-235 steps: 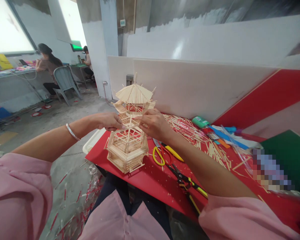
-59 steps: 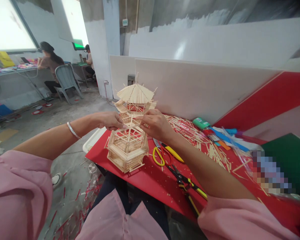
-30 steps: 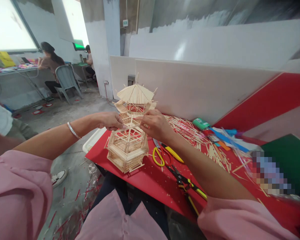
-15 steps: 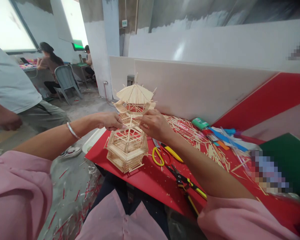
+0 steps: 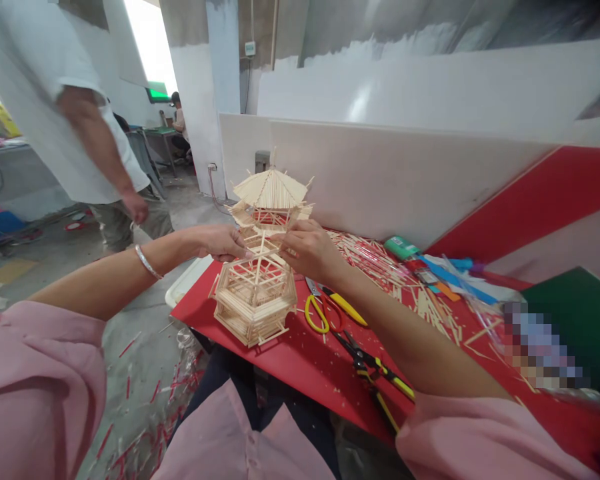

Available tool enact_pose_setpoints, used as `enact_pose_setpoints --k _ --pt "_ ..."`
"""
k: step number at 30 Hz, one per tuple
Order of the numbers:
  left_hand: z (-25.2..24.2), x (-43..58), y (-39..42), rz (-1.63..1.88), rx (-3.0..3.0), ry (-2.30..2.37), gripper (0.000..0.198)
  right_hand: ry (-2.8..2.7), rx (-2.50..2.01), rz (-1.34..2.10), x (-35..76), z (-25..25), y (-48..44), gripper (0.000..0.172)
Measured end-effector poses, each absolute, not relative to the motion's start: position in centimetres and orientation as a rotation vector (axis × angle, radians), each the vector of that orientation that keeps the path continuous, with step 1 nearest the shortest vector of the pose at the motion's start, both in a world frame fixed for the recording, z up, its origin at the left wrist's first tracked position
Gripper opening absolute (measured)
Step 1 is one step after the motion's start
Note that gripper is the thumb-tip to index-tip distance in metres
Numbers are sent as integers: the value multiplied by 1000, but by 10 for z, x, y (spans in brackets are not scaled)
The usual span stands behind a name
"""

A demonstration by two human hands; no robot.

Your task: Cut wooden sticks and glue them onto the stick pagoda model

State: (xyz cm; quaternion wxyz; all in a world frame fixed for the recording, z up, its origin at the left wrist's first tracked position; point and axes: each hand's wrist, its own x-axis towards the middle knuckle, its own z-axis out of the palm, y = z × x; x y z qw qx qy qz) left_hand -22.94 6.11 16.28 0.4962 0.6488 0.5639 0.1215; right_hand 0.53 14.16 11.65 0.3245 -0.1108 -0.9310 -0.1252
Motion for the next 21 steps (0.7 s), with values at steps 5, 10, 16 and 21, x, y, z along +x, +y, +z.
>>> enact_pose_setpoints --k 5,10,16,21 --pt "165 -230 60 259 1597 1360 46 -2420 -270 -348 5 116 142 23" --pt "164 -229 60 290 1590 1392 46 -2409 -276 -300 5 116 142 25" --pt "164 -231 60 288 1609 1365 48 -2403 -271 -272 5 117 141 27" --pt "165 -229 60 275 1595 1416 50 -2394 -269 -300 5 116 141 27"
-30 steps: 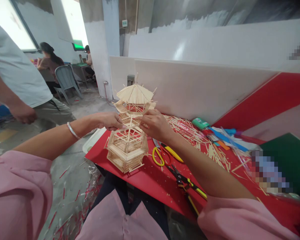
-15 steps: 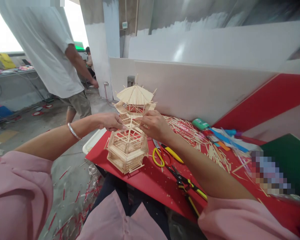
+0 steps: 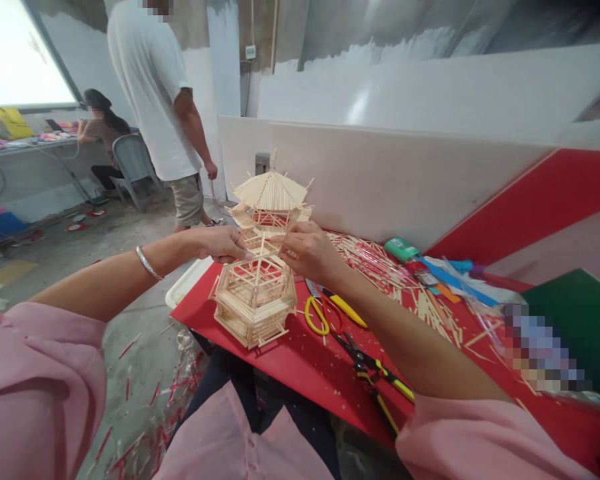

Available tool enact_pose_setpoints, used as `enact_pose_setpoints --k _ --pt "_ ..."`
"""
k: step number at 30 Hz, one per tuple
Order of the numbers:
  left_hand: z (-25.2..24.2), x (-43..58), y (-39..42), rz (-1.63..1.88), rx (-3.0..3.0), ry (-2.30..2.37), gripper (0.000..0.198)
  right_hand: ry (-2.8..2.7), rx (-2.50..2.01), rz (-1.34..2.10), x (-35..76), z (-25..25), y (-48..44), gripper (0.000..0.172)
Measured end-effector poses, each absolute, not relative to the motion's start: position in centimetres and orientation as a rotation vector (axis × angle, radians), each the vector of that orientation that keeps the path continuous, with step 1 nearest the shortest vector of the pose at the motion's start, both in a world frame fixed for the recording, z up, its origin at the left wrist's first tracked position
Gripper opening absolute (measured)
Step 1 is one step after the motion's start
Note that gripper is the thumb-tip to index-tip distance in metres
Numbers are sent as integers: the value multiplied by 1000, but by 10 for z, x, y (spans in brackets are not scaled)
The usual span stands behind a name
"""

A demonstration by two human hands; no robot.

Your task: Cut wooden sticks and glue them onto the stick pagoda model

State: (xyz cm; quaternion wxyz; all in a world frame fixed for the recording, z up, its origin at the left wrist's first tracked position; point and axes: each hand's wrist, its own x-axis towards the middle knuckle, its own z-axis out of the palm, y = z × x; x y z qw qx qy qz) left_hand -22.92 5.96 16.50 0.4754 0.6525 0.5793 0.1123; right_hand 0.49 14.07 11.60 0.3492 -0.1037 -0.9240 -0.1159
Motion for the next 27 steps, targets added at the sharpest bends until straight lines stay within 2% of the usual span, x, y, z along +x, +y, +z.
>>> enact_pose_setpoints --k 27 --pt "159 -231 62 304 1562 1401 48 -2436 -287 -206 5 117 140 29"
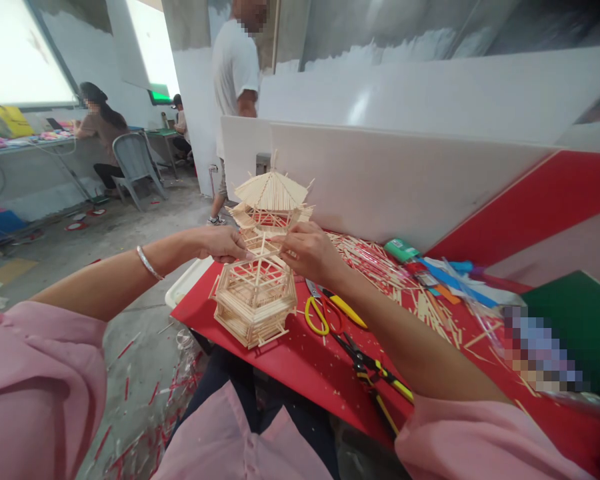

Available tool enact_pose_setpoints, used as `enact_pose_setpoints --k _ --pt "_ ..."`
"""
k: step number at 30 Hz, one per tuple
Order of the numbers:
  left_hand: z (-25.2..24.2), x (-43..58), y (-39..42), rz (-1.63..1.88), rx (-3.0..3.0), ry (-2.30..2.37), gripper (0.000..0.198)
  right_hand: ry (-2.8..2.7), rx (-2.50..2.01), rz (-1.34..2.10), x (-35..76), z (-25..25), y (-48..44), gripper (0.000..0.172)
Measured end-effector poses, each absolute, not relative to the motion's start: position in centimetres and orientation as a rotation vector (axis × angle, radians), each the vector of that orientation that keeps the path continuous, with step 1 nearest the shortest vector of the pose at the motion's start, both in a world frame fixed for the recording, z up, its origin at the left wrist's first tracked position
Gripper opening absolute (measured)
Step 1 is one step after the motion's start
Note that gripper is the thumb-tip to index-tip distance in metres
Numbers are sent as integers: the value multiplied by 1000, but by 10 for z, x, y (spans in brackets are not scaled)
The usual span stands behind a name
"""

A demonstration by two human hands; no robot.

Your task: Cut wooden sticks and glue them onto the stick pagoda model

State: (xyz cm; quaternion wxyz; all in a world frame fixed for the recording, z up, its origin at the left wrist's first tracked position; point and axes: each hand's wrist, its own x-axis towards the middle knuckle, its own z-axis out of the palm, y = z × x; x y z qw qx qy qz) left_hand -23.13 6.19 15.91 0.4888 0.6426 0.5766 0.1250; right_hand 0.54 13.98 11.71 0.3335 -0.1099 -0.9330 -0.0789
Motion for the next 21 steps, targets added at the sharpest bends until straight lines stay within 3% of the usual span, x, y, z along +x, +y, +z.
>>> enact_pose_setpoints --k 21 --pt "160 -230 61 330 1551 1371 49 -2422 -299 -227 6 119 140 29"
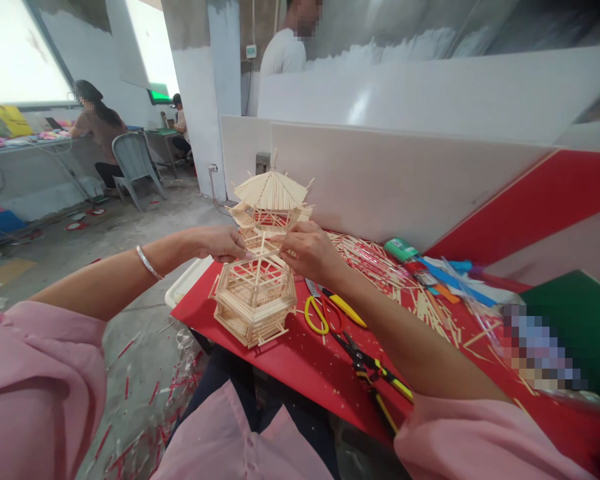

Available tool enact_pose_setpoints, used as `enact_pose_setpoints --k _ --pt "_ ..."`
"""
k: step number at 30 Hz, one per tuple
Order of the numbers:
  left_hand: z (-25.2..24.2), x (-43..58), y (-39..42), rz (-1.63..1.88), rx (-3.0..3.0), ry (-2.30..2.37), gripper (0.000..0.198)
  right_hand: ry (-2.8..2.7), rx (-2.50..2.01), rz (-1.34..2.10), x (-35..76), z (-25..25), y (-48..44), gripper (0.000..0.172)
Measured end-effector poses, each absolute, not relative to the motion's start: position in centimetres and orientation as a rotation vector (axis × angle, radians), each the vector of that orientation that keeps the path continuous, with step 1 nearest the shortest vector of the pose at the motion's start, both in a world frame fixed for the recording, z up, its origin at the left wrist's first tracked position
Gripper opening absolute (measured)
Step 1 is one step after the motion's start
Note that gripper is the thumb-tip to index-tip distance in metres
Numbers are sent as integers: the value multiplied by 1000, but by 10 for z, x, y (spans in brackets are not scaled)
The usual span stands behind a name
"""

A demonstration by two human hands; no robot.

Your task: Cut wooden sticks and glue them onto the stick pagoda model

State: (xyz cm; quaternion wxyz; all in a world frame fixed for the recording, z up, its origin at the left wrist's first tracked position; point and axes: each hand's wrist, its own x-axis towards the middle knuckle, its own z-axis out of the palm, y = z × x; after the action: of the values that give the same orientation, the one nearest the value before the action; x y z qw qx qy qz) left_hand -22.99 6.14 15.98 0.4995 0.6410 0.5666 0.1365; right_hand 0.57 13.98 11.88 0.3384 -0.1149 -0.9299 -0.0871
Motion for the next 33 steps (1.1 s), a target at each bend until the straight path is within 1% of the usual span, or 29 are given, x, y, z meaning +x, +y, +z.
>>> enact_pose_setpoints --k 9,17,33 --pt "159 -230 61 339 1558 1335 49 -2430 -296 -194 5 117 141 30" --pt "162 -229 61 321 1549 1371 49 -2449 -280 -281 6 119 138 24" --pt "161 -231 61 302 1556 1374 47 -2453 -299 -218 6 119 139 27"
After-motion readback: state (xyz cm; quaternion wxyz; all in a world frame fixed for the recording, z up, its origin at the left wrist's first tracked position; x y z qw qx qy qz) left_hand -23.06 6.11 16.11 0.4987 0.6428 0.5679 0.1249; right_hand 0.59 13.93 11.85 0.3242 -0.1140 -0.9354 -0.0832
